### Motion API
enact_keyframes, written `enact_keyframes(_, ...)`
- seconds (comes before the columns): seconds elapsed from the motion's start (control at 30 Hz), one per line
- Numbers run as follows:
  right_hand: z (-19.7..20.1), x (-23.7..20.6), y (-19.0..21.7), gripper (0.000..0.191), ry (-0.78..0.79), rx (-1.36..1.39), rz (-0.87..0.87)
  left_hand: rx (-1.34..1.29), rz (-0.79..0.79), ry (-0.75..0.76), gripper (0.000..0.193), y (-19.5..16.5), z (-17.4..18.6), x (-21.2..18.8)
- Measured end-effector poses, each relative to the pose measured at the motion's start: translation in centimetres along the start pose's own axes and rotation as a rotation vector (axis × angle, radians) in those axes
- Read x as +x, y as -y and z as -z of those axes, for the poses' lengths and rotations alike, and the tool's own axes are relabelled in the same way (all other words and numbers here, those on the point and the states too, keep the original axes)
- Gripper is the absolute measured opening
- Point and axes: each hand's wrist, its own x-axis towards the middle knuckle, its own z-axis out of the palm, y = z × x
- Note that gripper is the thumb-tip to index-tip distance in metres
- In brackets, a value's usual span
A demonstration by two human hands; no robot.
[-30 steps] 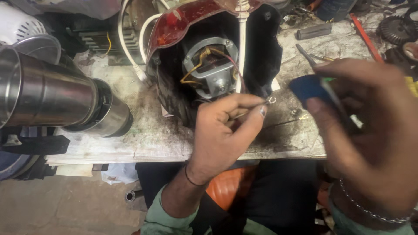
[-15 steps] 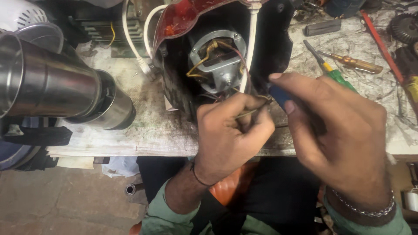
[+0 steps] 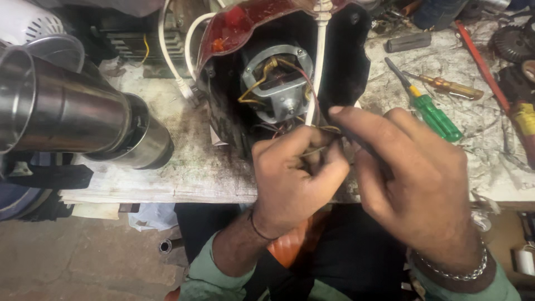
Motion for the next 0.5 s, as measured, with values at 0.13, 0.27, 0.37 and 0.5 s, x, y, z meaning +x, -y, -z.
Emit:
enact_keyframes(0.13, 0.05, -0.05, 0.01, 0.047, 0.001, 0.031, -0.038, -0.027, -0.005, -0.015, 0.007, 0.10, -0.52, -0.16)
enact_keyframes(0.27, -0.02, 0.02, -0.08, 0.047, -0.006, 0.012, 0.015, -0.001, -0.017, -0.033, 0.007, 0.29, -0.72, -0.23)
enact_keyframes(0.37, -0.10, 0.07, -0.19, 0.048, 0.013, 0.035, -0.042, -0.002, -0.002, -0.027, 0.008, 0.44, -0.70, -0.30)
enact_keyframes(0.5, -0.22, 0.14, -0.19, 0.044, 0.016, 0.047, -0.024, -0.002, -0.034, -0.048, 0.009, 0.64, -0.80, -0.35)
